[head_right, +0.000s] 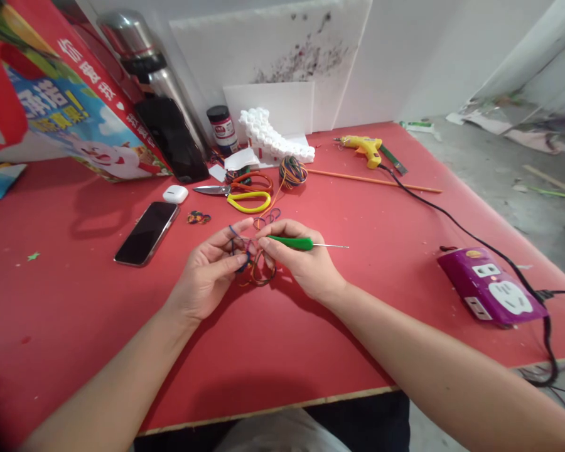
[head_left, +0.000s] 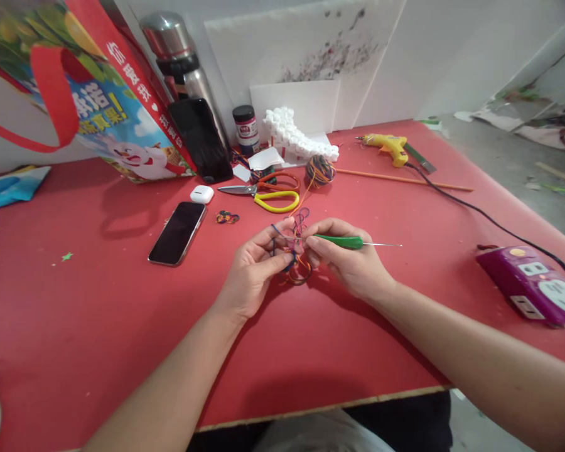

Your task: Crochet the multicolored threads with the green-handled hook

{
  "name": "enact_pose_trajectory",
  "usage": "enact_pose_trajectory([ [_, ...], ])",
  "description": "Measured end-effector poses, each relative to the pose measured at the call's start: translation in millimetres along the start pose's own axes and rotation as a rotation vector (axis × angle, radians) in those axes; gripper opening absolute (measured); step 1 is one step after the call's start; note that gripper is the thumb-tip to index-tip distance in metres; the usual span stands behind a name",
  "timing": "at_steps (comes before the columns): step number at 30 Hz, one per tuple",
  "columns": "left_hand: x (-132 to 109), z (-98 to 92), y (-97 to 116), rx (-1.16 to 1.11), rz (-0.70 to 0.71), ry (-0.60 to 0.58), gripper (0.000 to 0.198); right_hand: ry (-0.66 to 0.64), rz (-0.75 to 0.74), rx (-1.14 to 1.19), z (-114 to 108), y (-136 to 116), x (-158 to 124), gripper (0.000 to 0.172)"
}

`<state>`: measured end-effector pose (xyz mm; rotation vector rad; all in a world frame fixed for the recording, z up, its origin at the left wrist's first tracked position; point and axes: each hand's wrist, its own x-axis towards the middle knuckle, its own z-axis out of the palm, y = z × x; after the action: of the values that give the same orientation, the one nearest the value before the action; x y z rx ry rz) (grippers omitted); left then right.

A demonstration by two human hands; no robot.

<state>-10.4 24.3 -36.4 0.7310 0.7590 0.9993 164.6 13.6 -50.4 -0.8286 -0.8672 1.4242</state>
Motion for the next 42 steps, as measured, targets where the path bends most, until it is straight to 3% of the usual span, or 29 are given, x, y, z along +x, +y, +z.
enact_pose_trajectory([
  [6,0,2.0,0,-0.014,-0.041,0.035,0.043,-0.013,0.004,-0.063,-3,-1,1,0.015],
  [13,0,3.5,2,0.004,-0.031,-0.005,0.034,-0.045,-0.048,-0.049,-8,4,2,0.005],
  [29,1,-0.8,0,0.002,-0.037,-0.065,0.039,-0.135,-0.062,-0.044,-12,6,0,0.015],
  [42,0,2.0,2,0.039,-0.031,-0.085,0.033,-0.099,-0.025,-0.061,-4,-1,-2,0.007],
])
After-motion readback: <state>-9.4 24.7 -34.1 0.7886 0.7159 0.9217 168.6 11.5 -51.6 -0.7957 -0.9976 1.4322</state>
